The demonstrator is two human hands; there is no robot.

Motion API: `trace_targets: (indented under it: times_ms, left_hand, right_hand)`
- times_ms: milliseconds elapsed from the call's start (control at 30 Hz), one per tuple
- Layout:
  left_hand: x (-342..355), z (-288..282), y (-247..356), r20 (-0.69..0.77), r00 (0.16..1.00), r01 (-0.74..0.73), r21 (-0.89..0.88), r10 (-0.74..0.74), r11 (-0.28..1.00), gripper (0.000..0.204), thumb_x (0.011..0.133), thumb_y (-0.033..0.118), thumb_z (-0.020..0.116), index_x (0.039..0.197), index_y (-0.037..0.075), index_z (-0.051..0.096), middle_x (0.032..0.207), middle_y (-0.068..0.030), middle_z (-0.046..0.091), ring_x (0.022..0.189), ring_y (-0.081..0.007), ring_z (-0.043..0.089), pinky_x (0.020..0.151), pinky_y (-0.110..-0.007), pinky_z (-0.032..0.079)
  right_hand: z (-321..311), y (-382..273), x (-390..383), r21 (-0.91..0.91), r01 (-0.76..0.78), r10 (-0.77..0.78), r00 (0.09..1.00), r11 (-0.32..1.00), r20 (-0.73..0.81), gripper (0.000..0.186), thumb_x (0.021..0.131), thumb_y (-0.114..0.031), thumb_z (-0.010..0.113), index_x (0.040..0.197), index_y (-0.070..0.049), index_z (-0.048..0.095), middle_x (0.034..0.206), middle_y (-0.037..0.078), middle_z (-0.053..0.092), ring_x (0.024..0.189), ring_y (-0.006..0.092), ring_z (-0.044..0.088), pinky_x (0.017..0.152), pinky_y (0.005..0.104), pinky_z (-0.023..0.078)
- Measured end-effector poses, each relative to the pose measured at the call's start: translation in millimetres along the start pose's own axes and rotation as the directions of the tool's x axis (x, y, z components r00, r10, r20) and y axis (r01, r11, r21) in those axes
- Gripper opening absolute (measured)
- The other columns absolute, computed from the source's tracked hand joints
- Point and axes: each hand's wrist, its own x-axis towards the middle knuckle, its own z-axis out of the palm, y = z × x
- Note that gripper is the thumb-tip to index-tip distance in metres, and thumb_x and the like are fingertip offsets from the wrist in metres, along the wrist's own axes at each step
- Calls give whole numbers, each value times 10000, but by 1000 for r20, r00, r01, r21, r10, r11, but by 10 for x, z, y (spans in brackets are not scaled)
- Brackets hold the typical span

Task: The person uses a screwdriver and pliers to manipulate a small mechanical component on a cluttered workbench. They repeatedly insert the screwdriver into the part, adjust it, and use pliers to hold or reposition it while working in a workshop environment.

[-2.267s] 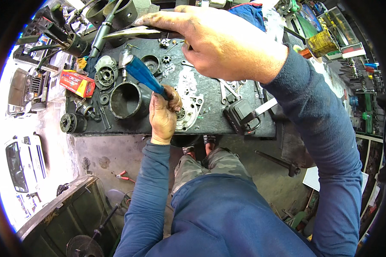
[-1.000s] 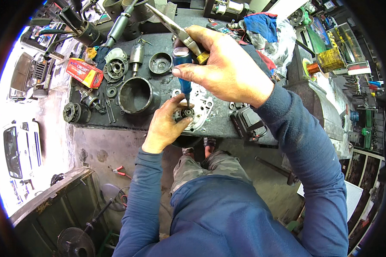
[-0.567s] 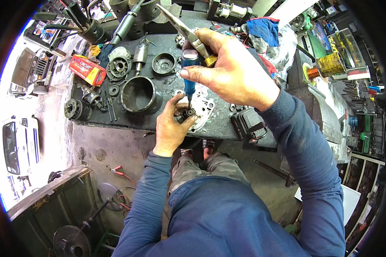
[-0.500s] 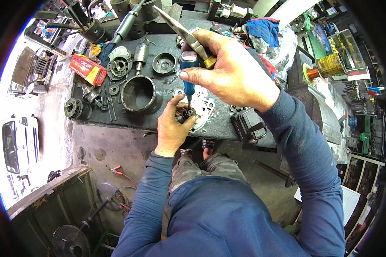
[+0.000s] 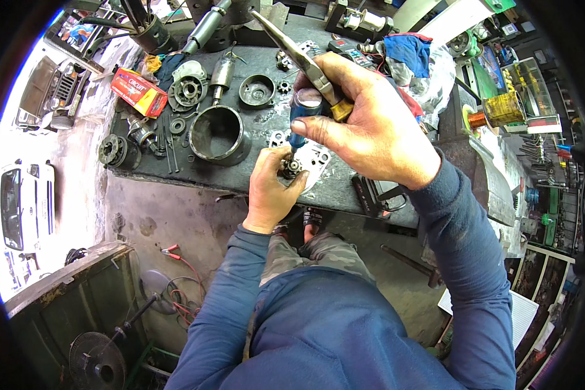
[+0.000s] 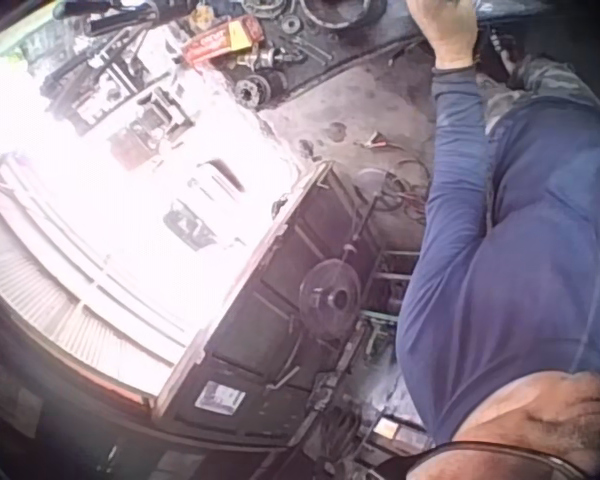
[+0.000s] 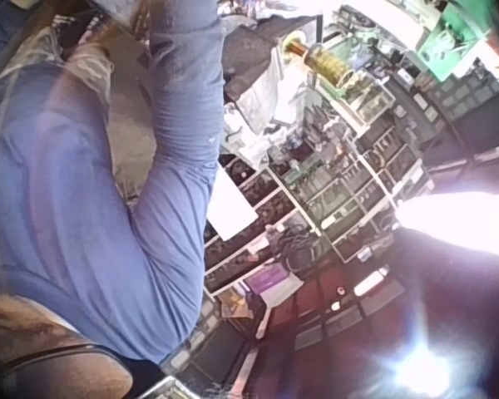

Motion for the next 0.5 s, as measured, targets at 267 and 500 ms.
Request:
trace_targets:
  times_ms: [267,500]
  left_hand:
    - [-57,-57,-54,70,986,160,-96,-154,982,576,795,-16,822,1343,51,659,1148,-117,734,894,-216,699,813,-335,576]
    - [-83,-52,-63,54,990,137,-89,-133,987,525,793,-14,829,1294,38,681,1121,-109,726,877,-210,689,807,-326,568]
  right_hand:
    - [7,-25,-40,45,-10,11,1000,999,-22,422,889,-110,861,1224,1,630,1049,51,643,997,123,600,947,303,522]
    - [14,-67,-190,61,-22,24,999,998,-36,422,874,-72,861,1222,-4,633,1061,46,643,1017,126,612,957,305,523]
